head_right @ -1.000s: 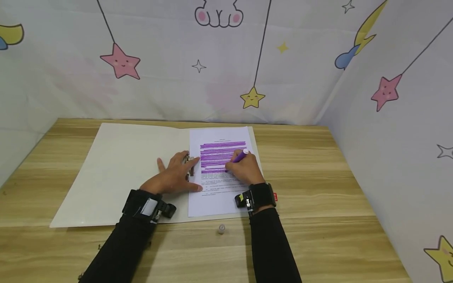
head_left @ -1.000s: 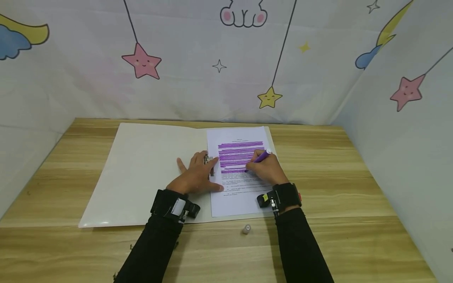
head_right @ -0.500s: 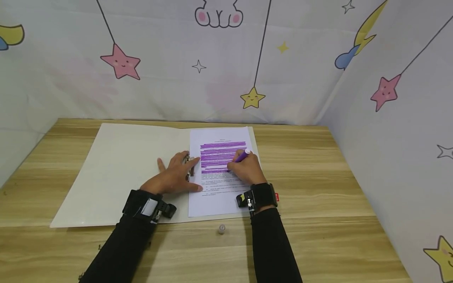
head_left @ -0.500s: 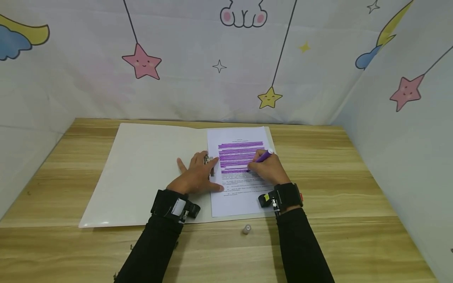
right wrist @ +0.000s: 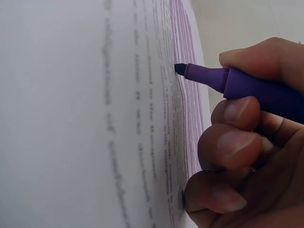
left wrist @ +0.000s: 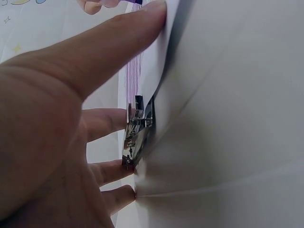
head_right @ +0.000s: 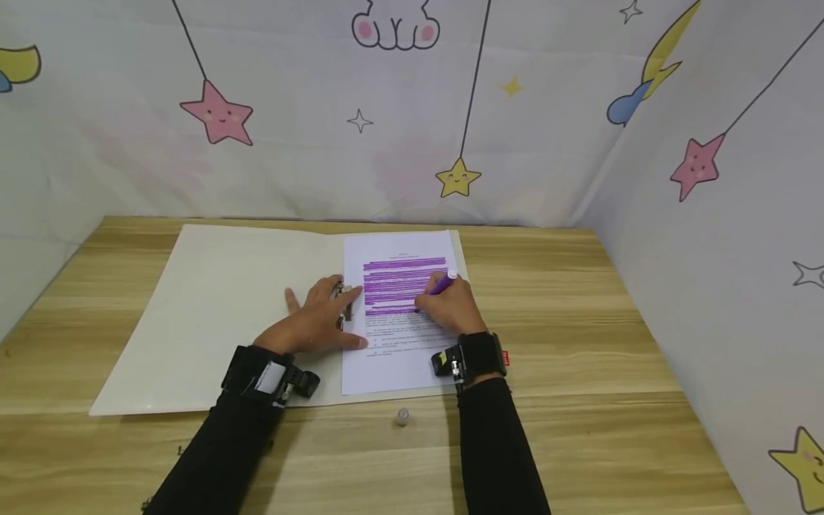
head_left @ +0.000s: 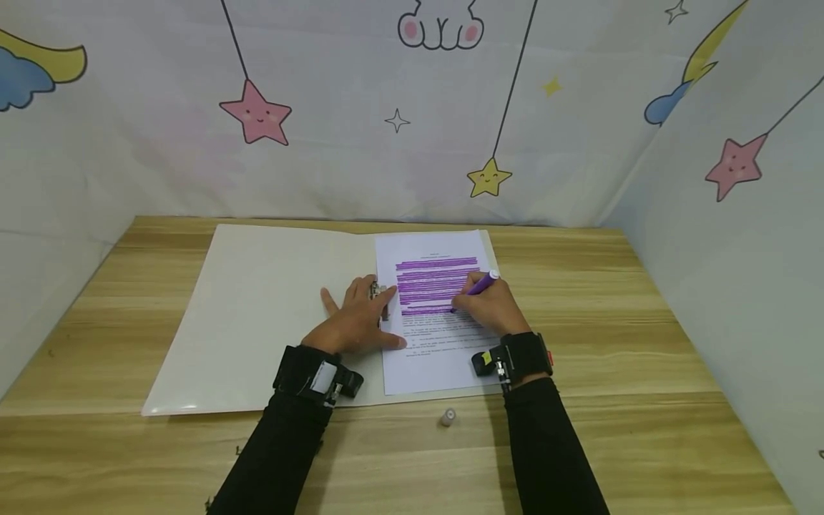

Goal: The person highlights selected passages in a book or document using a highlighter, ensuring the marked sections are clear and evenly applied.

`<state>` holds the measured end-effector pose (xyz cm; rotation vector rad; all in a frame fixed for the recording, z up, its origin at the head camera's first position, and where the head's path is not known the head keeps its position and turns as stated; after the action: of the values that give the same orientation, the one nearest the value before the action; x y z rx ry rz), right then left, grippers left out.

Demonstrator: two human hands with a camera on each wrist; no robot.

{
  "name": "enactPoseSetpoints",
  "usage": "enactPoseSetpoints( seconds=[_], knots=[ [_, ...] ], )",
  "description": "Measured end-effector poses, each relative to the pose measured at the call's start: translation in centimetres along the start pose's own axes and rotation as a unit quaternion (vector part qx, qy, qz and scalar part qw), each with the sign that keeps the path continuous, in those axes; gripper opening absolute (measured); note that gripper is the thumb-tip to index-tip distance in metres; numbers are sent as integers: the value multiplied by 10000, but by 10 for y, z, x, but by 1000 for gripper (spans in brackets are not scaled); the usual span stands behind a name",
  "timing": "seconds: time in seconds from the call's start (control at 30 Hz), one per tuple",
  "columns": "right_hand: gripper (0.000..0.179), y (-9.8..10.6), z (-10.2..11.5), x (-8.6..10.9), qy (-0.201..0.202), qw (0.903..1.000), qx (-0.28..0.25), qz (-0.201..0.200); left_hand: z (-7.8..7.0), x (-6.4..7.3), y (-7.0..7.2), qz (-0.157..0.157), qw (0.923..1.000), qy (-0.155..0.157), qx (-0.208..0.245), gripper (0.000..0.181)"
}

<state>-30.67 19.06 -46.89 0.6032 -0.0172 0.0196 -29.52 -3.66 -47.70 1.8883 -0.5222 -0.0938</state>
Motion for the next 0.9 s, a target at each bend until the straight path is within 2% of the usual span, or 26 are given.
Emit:
enactPoseSetpoints(
  seconds=[0.9],
  knots=[
    [21, 5, -4, 0, -27, 10000, 76, 4, 0, 0, 1, -13, 10000, -19, -3, 97]
  ],
)
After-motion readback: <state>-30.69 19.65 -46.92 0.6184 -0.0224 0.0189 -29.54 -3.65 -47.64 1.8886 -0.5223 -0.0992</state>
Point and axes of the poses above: each hand's wrist, its own x-axis away from the middle knuckle, its own y-axis out of the back of the hand, z = x × y, the point moved 6 cm from there along -x, towards the middle knuckle
